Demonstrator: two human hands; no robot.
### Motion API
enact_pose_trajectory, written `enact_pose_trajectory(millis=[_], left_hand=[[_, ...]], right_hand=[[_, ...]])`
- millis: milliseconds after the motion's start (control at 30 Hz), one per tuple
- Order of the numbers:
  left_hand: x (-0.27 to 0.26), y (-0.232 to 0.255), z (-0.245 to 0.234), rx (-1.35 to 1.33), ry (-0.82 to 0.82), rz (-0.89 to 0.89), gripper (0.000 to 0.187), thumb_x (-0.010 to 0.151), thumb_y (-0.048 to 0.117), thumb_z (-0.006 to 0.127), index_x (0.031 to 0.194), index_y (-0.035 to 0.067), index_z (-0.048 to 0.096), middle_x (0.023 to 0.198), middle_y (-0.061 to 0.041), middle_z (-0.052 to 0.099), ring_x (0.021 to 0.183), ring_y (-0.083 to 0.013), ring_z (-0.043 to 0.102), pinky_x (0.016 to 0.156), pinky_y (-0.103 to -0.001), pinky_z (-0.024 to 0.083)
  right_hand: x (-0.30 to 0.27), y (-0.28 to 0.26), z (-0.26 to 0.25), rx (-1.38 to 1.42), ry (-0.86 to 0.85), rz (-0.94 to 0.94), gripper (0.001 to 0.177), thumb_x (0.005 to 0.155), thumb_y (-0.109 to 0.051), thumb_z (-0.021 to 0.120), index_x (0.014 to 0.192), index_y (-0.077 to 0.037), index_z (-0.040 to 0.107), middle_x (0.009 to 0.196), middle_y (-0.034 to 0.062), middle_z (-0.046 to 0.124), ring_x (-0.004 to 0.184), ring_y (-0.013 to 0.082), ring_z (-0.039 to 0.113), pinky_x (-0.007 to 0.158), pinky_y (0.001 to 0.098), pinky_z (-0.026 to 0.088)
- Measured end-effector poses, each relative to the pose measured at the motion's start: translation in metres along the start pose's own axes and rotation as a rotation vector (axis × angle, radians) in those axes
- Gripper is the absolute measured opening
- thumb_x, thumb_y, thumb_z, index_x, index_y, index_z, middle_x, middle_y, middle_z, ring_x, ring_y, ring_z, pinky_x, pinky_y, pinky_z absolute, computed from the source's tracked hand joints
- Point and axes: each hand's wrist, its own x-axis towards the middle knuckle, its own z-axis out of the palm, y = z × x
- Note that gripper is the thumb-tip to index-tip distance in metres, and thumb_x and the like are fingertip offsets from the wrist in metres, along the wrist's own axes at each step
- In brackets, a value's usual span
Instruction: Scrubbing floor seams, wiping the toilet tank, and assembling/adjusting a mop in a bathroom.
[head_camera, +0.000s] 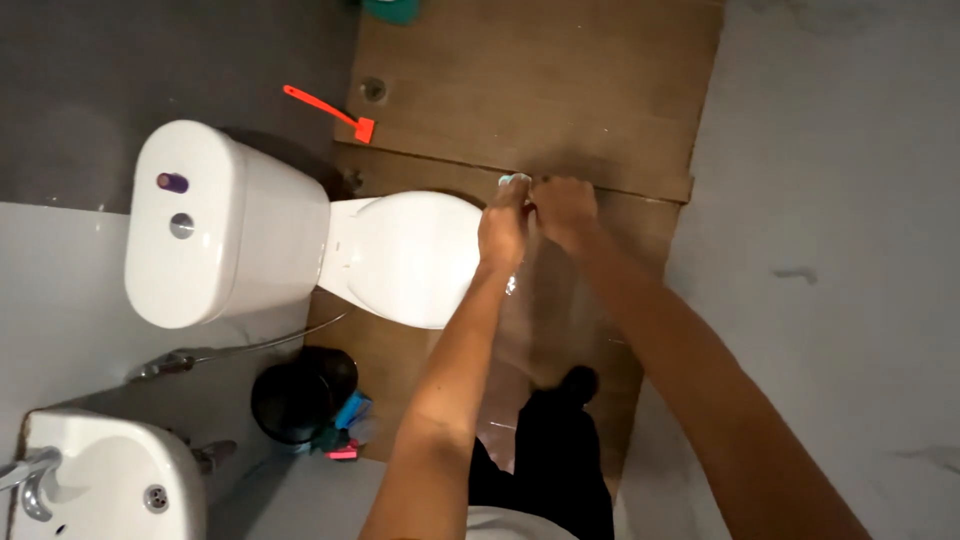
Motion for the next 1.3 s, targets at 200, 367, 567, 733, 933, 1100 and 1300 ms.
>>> enact_pose_trajectory(millis=[200,367,567,733,933,1100,1300], left_hand=[[-0.016,-0.01,0.067,0.088,-0.004,0.17,0.047,0.091,0.008,0.068,0.137,0.012,0.061,0.145,-0.014,0.058,0.129,-0.0357,0.057,0.102,-0.044,0.052],[-0.034,0.021,0.098,0.074,-0.06,0.202,0.046,0.094,0.01,0.066,0.14,0.012,0.06,0.146,-0.012,0.058,0.136,-0.0329,0.054,0.109,-0.044,0.048],[-0.053,0.037,0.157,-0.052,-0.12,0.274,0.048,0.095,0.007,0.066,0.142,0.01,0.058,0.148,-0.017,0.056,0.139,-0.0372,0.049,0.112,-0.046,0.045],[-0.073,0.067,0.19,-0.12,-0.152,0.282,0.049,0.094,0.003,0.065,0.142,0.011,0.059,0.147,-0.017,0.057,0.138,-0.0378,0.052,0.111,-0.046,0.046],[-0.094,0.132,0.186,-0.109,-0.305,0.277,0.043,0.096,0.006,0.066,0.138,0.016,0.065,0.145,-0.016,0.058,0.134,-0.0364,0.055,0.107,-0.046,0.049],[-0.106,0.15,0.21,-0.174,-0.308,0.399,0.05,0.094,0.005,0.067,0.142,0.011,0.057,0.145,-0.017,0.057,0.14,-0.0346,0.051,0.112,-0.043,0.047],[-0.119,0.185,0.208,-0.14,-0.386,0.407,0.049,0.092,0.005,0.068,0.14,0.014,0.06,0.144,-0.014,0.06,0.138,-0.0322,0.054,0.113,-0.042,0.046]], right_hand=[[-0.034,0.04,0.0,-0.046,-0.076,0.059,0.045,0.078,-0.029,0.08,0.116,-0.009,0.066,0.099,0.0155,0.074,0.091,0.0362,0.074,0.075,0.0494,0.059],[-0.074,0.077,-0.003,-0.014,0.02,0.062,0.042,0.076,-0.034,0.082,0.105,-0.006,0.07,0.098,0.0161,0.075,0.093,0.035,0.074,0.078,0.0485,0.059],[-0.118,0.123,0.007,-0.023,0.035,0.153,0.03,0.078,-0.028,0.08,0.099,-0.009,0.072,0.091,0.0156,0.076,0.089,0.0364,0.075,0.074,0.0501,0.06],[-0.155,0.159,0.02,-0.03,0.174,0.213,0.018,0.084,-0.022,0.077,0.095,-0.008,0.073,0.091,0.0165,0.076,0.086,0.0377,0.075,0.073,0.0497,0.06],[-0.201,0.185,0.003,-0.02,0.152,0.315,0.02,0.081,-0.024,0.075,0.092,-0.008,0.073,0.087,0.0176,0.075,0.085,0.038,0.074,0.071,0.0506,0.059],[-0.242,0.197,-0.017,-0.044,0.216,0.354,0.012,0.083,-0.023,0.075,0.086,-0.011,0.074,0.086,0.0165,0.075,0.083,0.037,0.074,0.071,0.049,0.059],[-0.273,0.204,-0.03,-0.089,0.296,0.407,0.015,0.078,-0.023,0.078,0.084,-0.01,0.074,0.08,0.0157,0.074,0.077,0.036,0.074,0.065,0.0487,0.058]])
